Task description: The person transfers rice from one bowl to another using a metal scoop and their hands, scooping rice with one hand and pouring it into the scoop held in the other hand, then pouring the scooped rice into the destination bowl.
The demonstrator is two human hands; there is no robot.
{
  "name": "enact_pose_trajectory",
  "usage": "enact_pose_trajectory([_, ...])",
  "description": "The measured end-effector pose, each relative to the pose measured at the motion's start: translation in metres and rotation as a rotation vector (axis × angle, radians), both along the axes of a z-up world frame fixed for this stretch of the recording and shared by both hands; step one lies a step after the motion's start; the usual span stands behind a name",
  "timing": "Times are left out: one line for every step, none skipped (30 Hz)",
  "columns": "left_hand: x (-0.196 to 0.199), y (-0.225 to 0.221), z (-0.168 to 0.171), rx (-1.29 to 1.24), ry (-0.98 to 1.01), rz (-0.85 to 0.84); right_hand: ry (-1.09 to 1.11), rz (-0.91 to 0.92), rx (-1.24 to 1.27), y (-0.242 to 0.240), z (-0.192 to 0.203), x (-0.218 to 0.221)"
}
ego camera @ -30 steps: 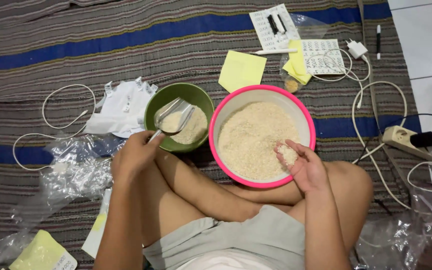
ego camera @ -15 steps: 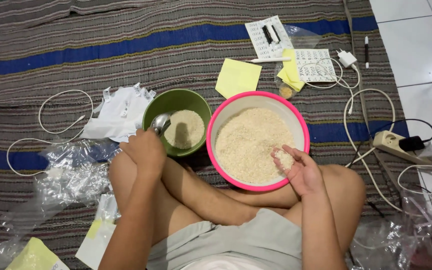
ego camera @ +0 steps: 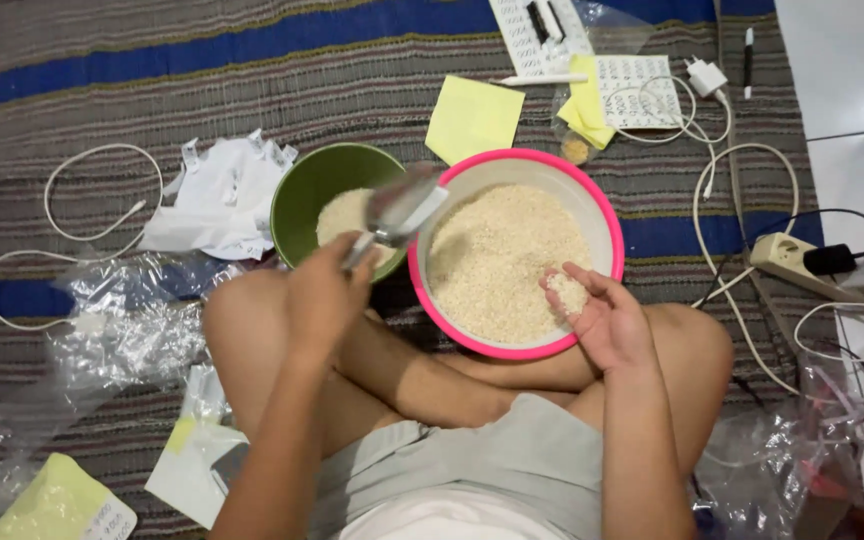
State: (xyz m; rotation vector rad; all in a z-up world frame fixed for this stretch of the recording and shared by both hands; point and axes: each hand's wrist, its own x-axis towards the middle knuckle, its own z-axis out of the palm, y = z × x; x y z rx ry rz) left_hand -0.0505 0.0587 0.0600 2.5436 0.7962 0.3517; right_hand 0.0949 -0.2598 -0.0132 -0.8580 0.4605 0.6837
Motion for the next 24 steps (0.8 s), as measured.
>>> enact_pose_trajectory([0.004,-0.007,-0.008,-0.100,0.085,-0.024,-0.035,0.008,0.007,0.001,0.005,-0.002])
enact_pose_trajectory([0.008,-0.014,-0.017,-0.200,0.170,-0.047,-0.070,0.017,0.015,0.001,0.009,-0.003])
enact_pose_trajectory([0.010,-0.023,-0.022,-0.209,0.176,-0.045,-0.064,0.020,0.006,0.003,0.018,-0.005])
enact_pose_trajectory([0.012,-0.032,-0.026,-0.282,0.185,-0.091,-0.082,0.038,-0.004,0.004,0.026,-0.007])
enact_pose_trajectory([0.015,-0.040,-0.031,-0.354,0.192,-0.137,-0.101,0.057,-0.014,0.007,0.035,-0.008])
enact_pose_trajectory([0.014,-0.047,-0.037,-0.362,0.195,-0.134,-0.097,0.060,-0.021,0.009,0.040,-0.009])
enact_pose_trajectory([0.013,-0.054,-0.042,-0.358,0.165,-0.209,-0.111,0.076,-0.021,0.011,0.046,-0.009])
enact_pose_trajectory([0.013,-0.061,-0.047,-0.354,0.135,-0.283,-0.124,0.093,-0.021,0.013,0.052,-0.010])
enact_pose_trajectory([0.012,-0.064,-0.052,-0.362,0.137,-0.280,-0.120,0.096,-0.027,0.013,0.048,-0.008])
enact_pose_trajectory([0.012,-0.066,-0.057,-0.363,0.091,-0.326,-0.128,0.085,-0.006,0.013,0.045,-0.007])
enact_pose_trajectory([0.011,-0.069,-0.061,-0.364,0.045,-0.372,-0.136,0.073,0.015,0.012,0.042,-0.006])
enact_pose_trajectory([0.010,-0.070,-0.062,-0.372,0.048,-0.370,-0.131,0.075,0.008,0.014,0.044,-0.006])
enact_pose_trajectory([0.010,-0.071,-0.063,-0.371,0.025,-0.384,-0.132,0.078,0.007,0.017,0.046,-0.005])
enact_pose_trajectory([0.010,-0.071,-0.063,-0.369,0.001,-0.398,-0.132,0.081,0.005,0.019,0.048,-0.005])
enact_pose_trajectory([0.009,-0.071,-0.066,-0.376,0.004,-0.394,-0.127,0.084,0.000,0.022,0.049,-0.005])
enact_pose_trajectory([0.008,-0.071,-0.068,-0.366,-0.017,-0.389,-0.131,0.090,-0.003,0.024,0.051,-0.005])
enact_pose_trajectory([0.009,-0.071,-0.070,-0.354,-0.040,-0.387,-0.137,0.094,-0.005,0.026,0.053,-0.004])
enact_pose_trajectory([0.009,-0.070,-0.071,-0.359,-0.039,-0.385,-0.135,0.096,-0.010,0.027,0.052,-0.003])
enact_pose_trajectory([0.009,-0.070,-0.072,-0.375,-0.037,-0.378,-0.138,0.092,-0.012,0.028,0.051,-0.002])
enact_pose_trajectory([0.010,-0.070,-0.072,-0.390,-0.034,-0.370,-0.140,0.088,-0.014,0.029,0.051,-0.001])
enact_pose_trajectory([0.009,-0.070,-0.072,-0.397,-0.035,-0.376,-0.140,0.083,-0.022,0.029,0.051,0.000])
enact_pose_trajectory([0.009,-0.070,-0.071,-0.418,-0.032,-0.384,-0.153,0.089,-0.034,0.029,0.051,0.000])
enact_pose_trajectory([0.009,-0.069,-0.070,-0.438,-0.029,-0.392,-0.166,0.095,-0.046,0.030,0.052,0.000])
enact_pose_trajectory([0.009,-0.070,-0.071,-0.445,-0.030,-0.397,-0.166,0.091,-0.053,0.032,0.056,-0.001])
